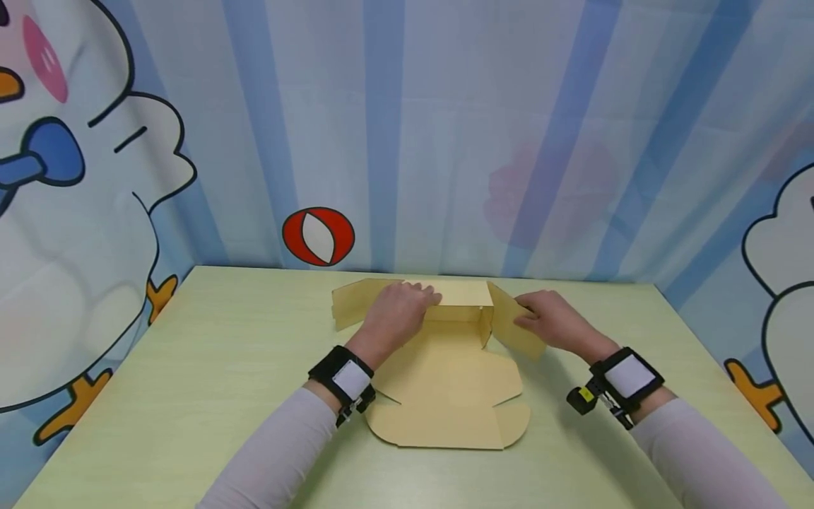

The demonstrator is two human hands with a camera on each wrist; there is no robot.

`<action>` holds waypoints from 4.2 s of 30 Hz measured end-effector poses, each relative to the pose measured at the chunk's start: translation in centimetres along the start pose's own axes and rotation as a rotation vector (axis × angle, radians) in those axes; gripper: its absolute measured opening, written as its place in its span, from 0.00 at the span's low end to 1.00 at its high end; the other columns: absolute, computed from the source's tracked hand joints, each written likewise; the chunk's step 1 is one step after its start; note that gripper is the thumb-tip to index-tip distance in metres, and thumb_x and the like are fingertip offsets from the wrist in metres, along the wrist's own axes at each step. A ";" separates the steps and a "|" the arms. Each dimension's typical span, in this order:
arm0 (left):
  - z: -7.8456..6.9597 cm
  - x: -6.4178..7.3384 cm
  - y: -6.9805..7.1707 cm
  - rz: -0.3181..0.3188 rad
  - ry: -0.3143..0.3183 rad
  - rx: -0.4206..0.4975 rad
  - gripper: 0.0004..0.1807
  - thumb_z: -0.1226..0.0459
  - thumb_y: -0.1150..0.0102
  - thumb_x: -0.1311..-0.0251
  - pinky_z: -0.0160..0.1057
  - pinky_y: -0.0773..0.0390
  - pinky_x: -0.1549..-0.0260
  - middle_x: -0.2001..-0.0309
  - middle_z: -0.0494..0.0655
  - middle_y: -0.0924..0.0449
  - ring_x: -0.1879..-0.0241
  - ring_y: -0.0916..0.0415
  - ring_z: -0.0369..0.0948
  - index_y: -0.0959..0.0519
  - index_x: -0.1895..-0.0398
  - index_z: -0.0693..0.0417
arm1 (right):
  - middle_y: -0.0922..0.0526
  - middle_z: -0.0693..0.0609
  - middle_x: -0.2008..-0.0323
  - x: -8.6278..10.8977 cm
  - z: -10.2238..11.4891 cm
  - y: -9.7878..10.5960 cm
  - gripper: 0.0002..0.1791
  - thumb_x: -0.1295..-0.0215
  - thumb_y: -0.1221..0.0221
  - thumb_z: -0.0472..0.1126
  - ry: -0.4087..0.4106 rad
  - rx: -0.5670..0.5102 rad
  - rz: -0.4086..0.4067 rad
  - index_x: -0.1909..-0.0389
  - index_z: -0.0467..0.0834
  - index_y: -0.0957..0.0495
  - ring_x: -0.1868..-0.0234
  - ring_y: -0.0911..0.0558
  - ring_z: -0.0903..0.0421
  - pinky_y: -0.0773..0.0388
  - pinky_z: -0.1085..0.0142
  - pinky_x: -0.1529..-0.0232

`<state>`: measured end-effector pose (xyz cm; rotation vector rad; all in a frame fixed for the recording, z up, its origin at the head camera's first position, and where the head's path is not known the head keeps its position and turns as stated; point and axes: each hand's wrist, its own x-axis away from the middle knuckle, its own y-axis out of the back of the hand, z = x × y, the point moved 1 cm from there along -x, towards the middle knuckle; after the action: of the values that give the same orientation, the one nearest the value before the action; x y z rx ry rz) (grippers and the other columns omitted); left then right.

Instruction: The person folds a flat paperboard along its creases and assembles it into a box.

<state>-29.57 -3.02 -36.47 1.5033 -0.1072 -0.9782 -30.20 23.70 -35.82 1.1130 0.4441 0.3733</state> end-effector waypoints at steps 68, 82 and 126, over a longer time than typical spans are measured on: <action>-0.3 0.4 0.1 -0.020 -0.022 -0.036 0.15 0.72 0.46 0.44 0.33 0.25 0.73 0.64 0.44 0.17 0.72 0.22 0.40 0.17 0.59 0.45 | 0.30 0.38 0.42 0.3 1.8 0.0 0.39 0.44 0.38 0.50 -0.141 -0.571 0.386 0.36 0.36 0.40 0.49 0.24 0.49 0.21 0.58 0.62; -0.3 0.4 0.1 0.000 -0.013 -0.054 0.15 0.70 0.45 0.44 0.32 0.24 0.73 0.62 0.43 0.17 0.71 0.21 0.40 0.18 0.58 0.44 | 0.17 0.50 0.66 -0.8 2.5 -2.3 0.22 0.56 0.32 0.54 -0.111 -0.225 0.106 0.64 0.44 0.23 0.67 0.18 0.58 0.22 0.65 0.73; -0.1 0.1 0.3 0.005 -0.026 -0.034 0.16 0.73 0.46 0.45 0.33 0.24 0.75 0.67 0.43 0.17 0.75 0.23 0.40 0.17 0.59 0.45 | 0.29 0.54 0.87 -2.3 3.2 -3.9 0.20 0.58 0.30 0.55 -0.207 0.049 -0.155 0.81 0.44 0.26 0.86 0.31 0.59 0.37 0.67 0.85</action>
<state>-29.30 -3.07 -36.34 1.4592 -0.1124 -0.9907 -30.26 18.53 -37.84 1.1436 0.3551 0.1096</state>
